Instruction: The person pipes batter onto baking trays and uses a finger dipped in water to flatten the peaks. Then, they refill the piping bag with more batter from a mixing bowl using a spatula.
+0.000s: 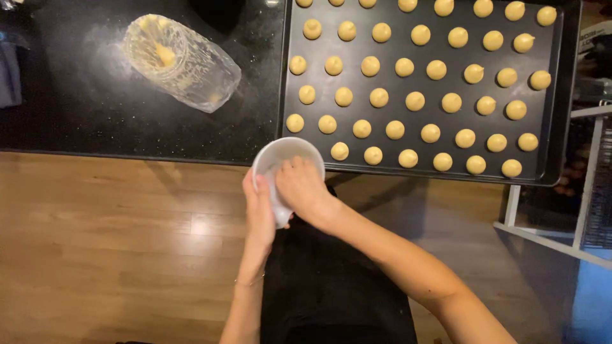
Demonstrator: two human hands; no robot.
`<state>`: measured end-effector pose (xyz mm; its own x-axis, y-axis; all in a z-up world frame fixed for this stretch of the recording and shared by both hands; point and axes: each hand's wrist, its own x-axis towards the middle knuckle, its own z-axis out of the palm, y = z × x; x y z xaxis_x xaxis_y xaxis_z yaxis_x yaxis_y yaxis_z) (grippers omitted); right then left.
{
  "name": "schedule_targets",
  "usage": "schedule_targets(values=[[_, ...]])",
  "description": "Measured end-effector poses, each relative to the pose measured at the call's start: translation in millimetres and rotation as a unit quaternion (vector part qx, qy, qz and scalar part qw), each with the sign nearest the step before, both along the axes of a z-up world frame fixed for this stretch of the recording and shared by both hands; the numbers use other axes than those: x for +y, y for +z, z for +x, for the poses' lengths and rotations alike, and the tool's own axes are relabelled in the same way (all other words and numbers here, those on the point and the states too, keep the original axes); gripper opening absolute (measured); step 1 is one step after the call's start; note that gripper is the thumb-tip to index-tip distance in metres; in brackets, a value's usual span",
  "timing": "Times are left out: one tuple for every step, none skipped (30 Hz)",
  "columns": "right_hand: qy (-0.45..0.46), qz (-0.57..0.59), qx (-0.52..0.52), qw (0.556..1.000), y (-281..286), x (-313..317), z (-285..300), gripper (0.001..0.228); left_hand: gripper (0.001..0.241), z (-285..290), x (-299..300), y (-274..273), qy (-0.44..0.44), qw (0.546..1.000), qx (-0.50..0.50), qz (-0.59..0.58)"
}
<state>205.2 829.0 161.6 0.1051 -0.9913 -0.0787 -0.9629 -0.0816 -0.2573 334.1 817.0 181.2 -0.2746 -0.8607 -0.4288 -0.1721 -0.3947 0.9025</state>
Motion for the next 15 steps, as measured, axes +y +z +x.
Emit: schedule_targets(values=[[-0.010, 0.005, -0.002, 1.000, -5, 1, -3, 0.019, 0.061, -5, 2, -6, -0.018, 0.998, 0.012, -0.060], [-0.029, -0.052, -0.008, 0.998, -8, 1, -5, 0.020, 0.061, -7, 4, -10, -0.037, 0.992, 0.025, -0.119], [-0.048, -0.110, -0.013, 0.993, -8, 1, -9, 0.021, 0.061, -8, 6, -11, -0.039, 0.992, 0.017, -0.122], [-0.066, -0.168, -0.016, 0.983, -7, 2, -11, 0.023, 0.062, -8, 7, -9, -0.042, 0.991, 0.009, -0.125], [-0.067, -0.121, -0.047, 0.989, -4, 2, -15, 0.023, 0.063, -9, 7, -6, -0.043, 0.991, 0.002, -0.129], [-0.068, -0.074, -0.079, 0.992, 0, 1, -18, 0.023, 0.064, -11, 5, 0, -0.033, 0.997, 0.011, -0.068], [-0.069, -0.026, -0.110, 0.991, 5, 2, -20, 0.023, 0.064, -12, 2, 4, -0.025, 0.999, 0.019, -0.006], [-0.059, -0.013, -0.102, 0.993, 12, 4, -20, 0.020, 0.065, -12, -1, 9, -0.018, 0.998, 0.027, 0.056], [-0.049, 0.000, -0.094, 0.994, 20, 6, -20, 0.017, 0.065, -13, -3, 11, -0.017, 0.997, 0.043, 0.066], [-0.038, 0.013, -0.086, 0.995, 29, 8, -20, 0.015, 0.064, -13, -7, 13, -0.017, 0.995, 0.058, 0.077], [-0.019, -0.034, -0.104, 0.994, 39, 10, -21, 0.023, 0.064, -12, -9, 15, -0.015, 0.993, 0.072, 0.088], [0.000, -0.080, -0.122, 0.989, 50, 14, -22, 0.033, 0.063, -11, -12, 16, -0.014, 0.992, 0.082, 0.097], [0.020, -0.128, -0.139, 0.982, 59, 15, -22, 0.043, 0.063, -11, -14, 15, -0.012, 0.990, 0.093, 0.105], [0.010, -0.106, -0.166, 0.980, 68, 16, -22, 0.046, 0.063, -9, -16, 15, -0.010, 0.988, 0.104, 0.112], [-0.002, -0.084, -0.192, 0.978, 75, 17, -21, 0.049, 0.063, -8, -18, 17, -0.013, 0.988, 0.103, 0.113]])
